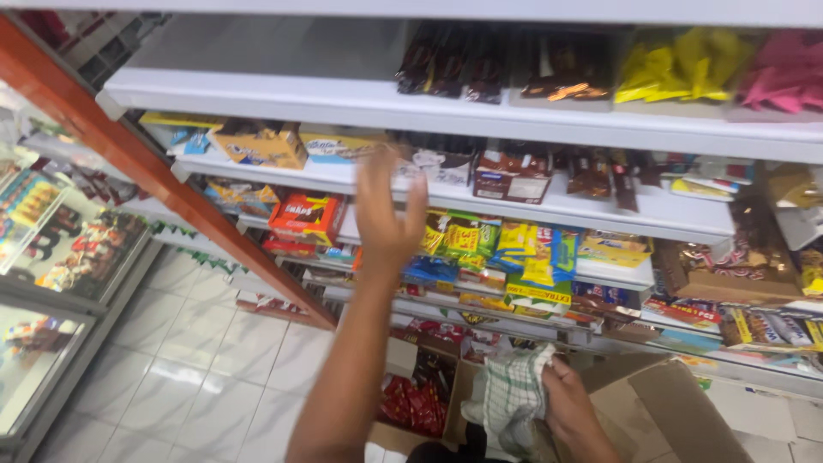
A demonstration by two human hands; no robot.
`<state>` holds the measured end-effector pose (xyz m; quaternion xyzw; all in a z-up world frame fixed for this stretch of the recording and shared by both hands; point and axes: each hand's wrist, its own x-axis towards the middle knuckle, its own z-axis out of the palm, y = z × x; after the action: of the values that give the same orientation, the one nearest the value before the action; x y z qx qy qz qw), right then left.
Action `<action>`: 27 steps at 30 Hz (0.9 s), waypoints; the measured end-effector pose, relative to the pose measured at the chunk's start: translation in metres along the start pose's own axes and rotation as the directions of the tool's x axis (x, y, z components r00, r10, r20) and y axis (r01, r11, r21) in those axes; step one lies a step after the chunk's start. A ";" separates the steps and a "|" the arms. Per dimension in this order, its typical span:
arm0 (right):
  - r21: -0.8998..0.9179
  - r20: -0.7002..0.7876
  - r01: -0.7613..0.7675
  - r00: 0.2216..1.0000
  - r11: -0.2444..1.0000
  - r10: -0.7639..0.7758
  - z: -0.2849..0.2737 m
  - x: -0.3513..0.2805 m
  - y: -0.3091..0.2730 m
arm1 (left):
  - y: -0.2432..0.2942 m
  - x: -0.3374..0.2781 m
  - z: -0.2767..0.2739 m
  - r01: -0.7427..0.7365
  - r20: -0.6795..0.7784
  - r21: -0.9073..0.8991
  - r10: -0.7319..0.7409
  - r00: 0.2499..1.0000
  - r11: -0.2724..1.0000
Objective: The person takes chocolate bars one at a time from a box, uses a handheld scanner to scan their barcodes, wipes each bar with a cloth, and then places them onto a store shelf.
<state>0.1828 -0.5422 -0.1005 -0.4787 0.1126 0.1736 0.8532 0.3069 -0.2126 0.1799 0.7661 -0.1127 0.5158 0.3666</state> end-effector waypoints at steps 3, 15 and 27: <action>0.008 -0.013 -0.102 0.995 0.995 0.102 0.018 0.015 0.005 | 0.015 -0.124 -0.008 0.666 0.465 -0.280 -0.510 0.724 0.691; -0.267 0.527 -0.456 0.669 0.849 0.524 0.161 0.017 0.102 | -0.008 -0.320 -0.150 0.896 0.307 -0.041 -0.847 0.433 0.443; -0.430 0.384 -0.647 0.500 0.630 0.776 0.269 -0.051 0.215 | -0.071 -0.350 -0.285 0.980 0.253 0.023 -0.949 0.187 0.199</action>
<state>0.0565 -0.2182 -0.1111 -0.4143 0.0363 0.6495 0.6365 -0.0103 -0.0413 -0.1002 0.6867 0.3192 0.0760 0.6487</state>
